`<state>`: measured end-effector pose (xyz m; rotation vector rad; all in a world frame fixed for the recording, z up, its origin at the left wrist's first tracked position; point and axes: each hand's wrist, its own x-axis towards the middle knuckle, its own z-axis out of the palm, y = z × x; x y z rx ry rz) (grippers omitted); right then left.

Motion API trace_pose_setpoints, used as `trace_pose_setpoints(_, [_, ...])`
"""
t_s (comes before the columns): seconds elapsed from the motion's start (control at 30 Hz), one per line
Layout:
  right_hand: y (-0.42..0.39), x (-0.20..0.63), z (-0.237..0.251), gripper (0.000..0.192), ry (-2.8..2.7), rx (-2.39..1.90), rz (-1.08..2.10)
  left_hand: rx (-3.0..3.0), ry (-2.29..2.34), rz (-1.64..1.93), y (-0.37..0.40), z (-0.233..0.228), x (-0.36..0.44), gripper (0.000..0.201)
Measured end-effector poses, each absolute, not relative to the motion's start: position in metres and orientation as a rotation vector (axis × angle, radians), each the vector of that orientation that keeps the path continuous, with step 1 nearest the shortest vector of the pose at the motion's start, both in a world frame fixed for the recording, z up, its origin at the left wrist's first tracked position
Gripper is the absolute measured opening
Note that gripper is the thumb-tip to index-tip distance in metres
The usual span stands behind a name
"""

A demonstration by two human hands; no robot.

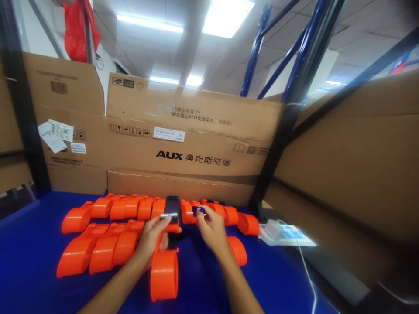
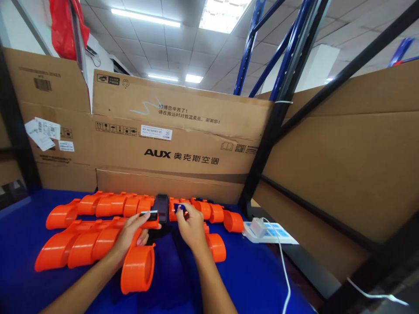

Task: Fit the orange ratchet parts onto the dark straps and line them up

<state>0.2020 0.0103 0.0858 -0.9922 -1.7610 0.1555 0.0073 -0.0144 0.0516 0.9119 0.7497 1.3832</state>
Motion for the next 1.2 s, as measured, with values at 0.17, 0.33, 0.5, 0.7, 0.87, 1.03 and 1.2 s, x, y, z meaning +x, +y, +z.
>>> trace_pose_setpoints(0.17, [0.021,0.206,0.074,0.015,-1.808,-1.118,0.068,0.904,0.783,1.364,-0.006,0.045,0.006,0.040])
trace_pose_setpoints(0.33, [0.025,0.210,0.061,0.018,-1.864,-1.236,-0.001,0.918,0.799,1.368,-0.005,0.043,0.006,0.040])
trace_pose_setpoints(0.5, [0.029,0.215,0.050,0.015,-1.876,-1.265,-0.064,0.942,0.844,1.381,-0.006,0.040,0.007,0.040])
trace_pose_setpoints(0.7, [0.030,0.218,0.049,0.013,-1.862,-1.276,-0.133,0.963,0.844,1.356,-0.005,0.037,0.008,0.042])
trace_pose_setpoints(0.87, [0.024,0.209,0.064,0.005,-1.816,-1.178,-0.047,1.006,0.873,1.361,-0.005,0.034,0.010,0.041])
trace_pose_setpoints(1.03, [0.003,0.190,0.081,0.016,-1.952,-0.875,0.194,1.040,0.900,1.379,-0.006,0.033,0.011,0.039])
trace_pose_setpoints(1.2, [-0.008,0.181,0.085,0.023,-2.099,-0.754,0.275,1.033,0.907,1.381,-0.006,0.035,0.009,0.039])
